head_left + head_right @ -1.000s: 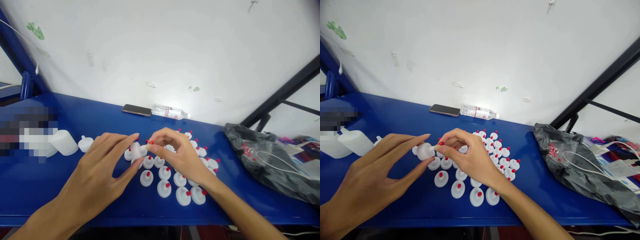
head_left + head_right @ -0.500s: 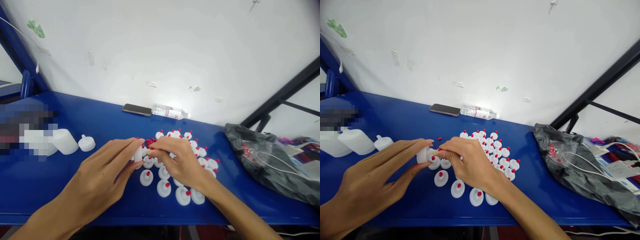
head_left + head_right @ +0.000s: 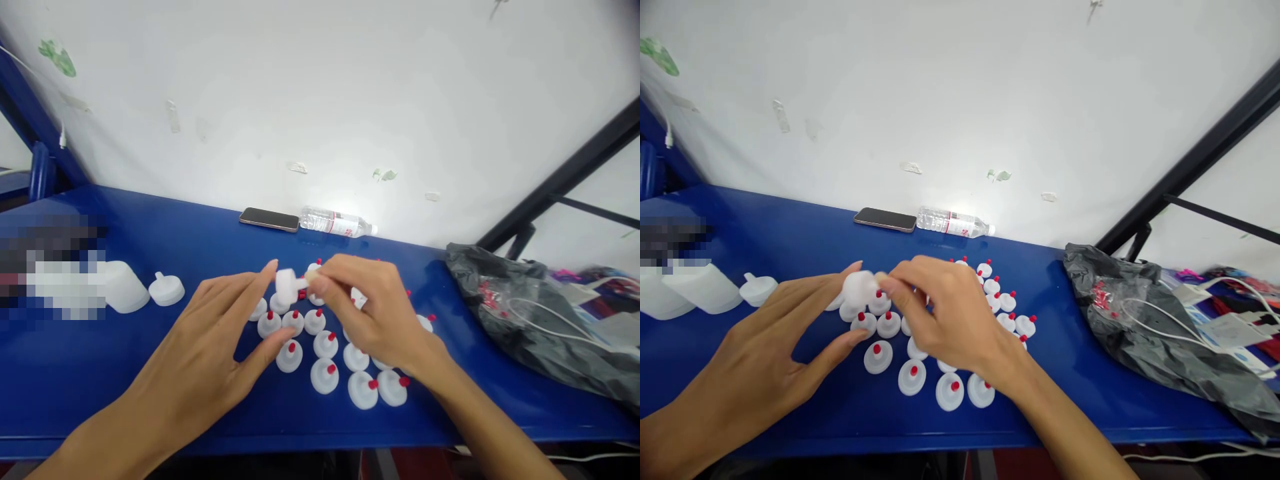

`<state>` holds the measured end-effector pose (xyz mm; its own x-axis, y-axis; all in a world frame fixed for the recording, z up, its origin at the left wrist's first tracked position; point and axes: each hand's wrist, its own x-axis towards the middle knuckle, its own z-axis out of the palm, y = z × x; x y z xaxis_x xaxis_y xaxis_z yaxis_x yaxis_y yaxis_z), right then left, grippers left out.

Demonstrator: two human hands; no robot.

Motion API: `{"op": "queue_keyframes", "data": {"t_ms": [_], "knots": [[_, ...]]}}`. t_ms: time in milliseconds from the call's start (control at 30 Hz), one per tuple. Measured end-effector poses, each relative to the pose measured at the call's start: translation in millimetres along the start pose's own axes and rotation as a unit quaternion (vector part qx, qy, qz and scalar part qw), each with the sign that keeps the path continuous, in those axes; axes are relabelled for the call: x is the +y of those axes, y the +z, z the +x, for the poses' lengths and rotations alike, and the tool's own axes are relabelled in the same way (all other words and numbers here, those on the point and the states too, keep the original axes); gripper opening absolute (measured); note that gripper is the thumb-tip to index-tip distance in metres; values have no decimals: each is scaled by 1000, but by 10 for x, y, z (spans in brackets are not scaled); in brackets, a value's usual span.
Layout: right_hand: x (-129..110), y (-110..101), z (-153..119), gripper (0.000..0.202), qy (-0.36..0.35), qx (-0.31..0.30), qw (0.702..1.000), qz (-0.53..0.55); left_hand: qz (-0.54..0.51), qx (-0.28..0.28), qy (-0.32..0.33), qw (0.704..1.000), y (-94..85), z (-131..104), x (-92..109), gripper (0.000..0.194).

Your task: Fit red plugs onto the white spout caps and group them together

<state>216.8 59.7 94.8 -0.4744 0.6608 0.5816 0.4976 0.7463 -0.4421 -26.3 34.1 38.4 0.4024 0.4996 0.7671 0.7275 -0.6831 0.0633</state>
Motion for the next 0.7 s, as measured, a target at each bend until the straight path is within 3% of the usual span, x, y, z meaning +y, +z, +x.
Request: {"op": "queue_keyframes", "data": {"t_ms": [133, 333, 533, 700], "knots": [[131, -65, 29, 23, 39, 24, 993, -108, -37, -54, 21, 998, 38, -49, -16, 40], [185, -27, 38, 19, 63, -68, 986, -138, -10, -148, 43, 988, 148, -218, -60, 57], [134, -16, 42, 14, 66, -115, 981, -142, -20, -150, 57, 987, 139, -216, -108, 37], [167, 20, 25, 16, 52, -156, 973, -164, -28, -146, 44, 988, 99, -139, -95, 31]]}}
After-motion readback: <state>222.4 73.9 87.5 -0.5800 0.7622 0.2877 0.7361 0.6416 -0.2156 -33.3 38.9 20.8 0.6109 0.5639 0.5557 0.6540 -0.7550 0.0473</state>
